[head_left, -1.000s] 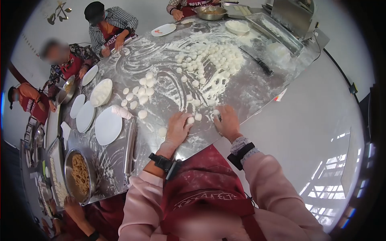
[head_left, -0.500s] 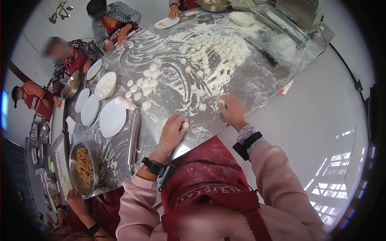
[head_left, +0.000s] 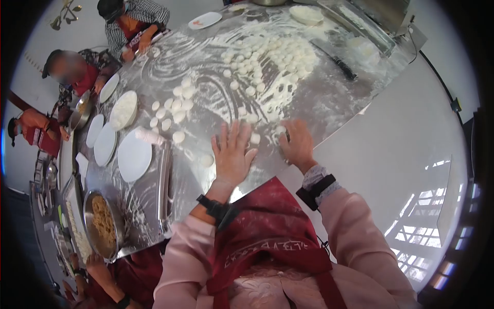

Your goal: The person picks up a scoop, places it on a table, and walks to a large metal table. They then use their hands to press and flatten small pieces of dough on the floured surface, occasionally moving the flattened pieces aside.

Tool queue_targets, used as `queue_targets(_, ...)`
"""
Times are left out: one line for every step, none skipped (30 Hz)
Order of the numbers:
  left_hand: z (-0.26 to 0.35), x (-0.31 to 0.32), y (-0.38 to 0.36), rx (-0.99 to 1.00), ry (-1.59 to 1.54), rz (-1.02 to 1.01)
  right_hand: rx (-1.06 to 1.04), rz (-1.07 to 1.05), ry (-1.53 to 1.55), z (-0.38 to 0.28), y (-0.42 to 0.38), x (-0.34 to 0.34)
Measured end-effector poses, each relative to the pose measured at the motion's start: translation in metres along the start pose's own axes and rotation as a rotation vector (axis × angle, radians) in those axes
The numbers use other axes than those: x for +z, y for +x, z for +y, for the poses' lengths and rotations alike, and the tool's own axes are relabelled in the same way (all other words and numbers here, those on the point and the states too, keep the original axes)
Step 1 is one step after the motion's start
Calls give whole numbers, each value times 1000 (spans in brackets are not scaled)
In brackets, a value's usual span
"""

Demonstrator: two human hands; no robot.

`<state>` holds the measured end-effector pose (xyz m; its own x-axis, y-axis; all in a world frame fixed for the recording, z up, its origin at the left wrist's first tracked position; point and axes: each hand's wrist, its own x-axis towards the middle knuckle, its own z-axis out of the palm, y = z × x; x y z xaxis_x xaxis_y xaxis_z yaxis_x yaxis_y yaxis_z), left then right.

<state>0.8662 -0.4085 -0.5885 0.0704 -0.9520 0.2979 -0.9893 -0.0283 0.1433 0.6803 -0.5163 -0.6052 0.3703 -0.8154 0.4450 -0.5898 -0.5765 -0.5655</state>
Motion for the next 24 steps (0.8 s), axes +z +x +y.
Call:
queue_targets(-4,0,7,-3,-21,-36,1,23,-11,0,7,-1)
queue_targets(-7,0,4,-15,-48,-92,30,-6,-3,-3,2,-3)
queue_targets(-16,-3,4,4,-24,-103,47,-37,9,-5,0,-3)
queue_targets(-29,-2,9,14,-23,-87,39,-21,3,-5,4,-5)
queue_targets(-44,-1,11,-57,50,-48,27,-38,-11,-6,4,-5)
queue_targets(-55,1,8,-129,122,-16,20,-60,-22,-7,1,-4)
queue_targets(-56,-9,10,-98,157,127,25,-49,-23,-8,3,-3)
queue_targets(-52,-13,15,-87,155,131,31,-43,-29,-8,4,-2)
queue_targets(-44,-17,18,-15,-97,104,37,-43,-40,-8,1,-4)
queue_targets(-30,-25,23,56,-350,84,33,-39,-54,-8,1,-3)
queue_targets(-10,-34,29,180,-360,132,18,-51,-49,-6,1,-1)
queue_targets(-2,-27,30,182,-369,144,3,-64,-42,-3,0,-2)
queue_targets(0,-16,29,191,-343,61,-6,-59,-47,-3,1,-2)
queue_targets(-2,-5,28,195,-314,-24,14,-74,-35,-3,2,-2)
queue_targets(-8,4,27,149,-466,-8,39,-93,-21,-3,-1,-2)
queue_targets(-9,-1,20,143,-461,-11,37,-98,-13,-3,-3,-1)
queue_targets(-11,-8,12,28,-557,-25,48,-89,-16,-1,-3,0)
queue_targets(-16,-15,6,-89,-648,-37,58,-79,-14,-1,-1,3)
queue_targets(-23,-20,-2,-96,-634,-38,54,-81,1,-4,2,2)
queue_targets(-29,-23,-12,-77,-563,-76,64,-118,-5,-7,1,-1)
queue_targets(-32,-25,-14,-48,-499,-110,73,-148,-21,-8,2,-5)
queue_targets(-30,-30,-12,-43,-503,-110,76,-145,-26,-5,1,-5)
queue_targets(-26,-39,-10,-21,-408,-68,24,-80,-6,-4,-1,-3)
queue_targets(-24,-47,-9,-5,-310,-22,-34,-18,18,-3,-1,-1)
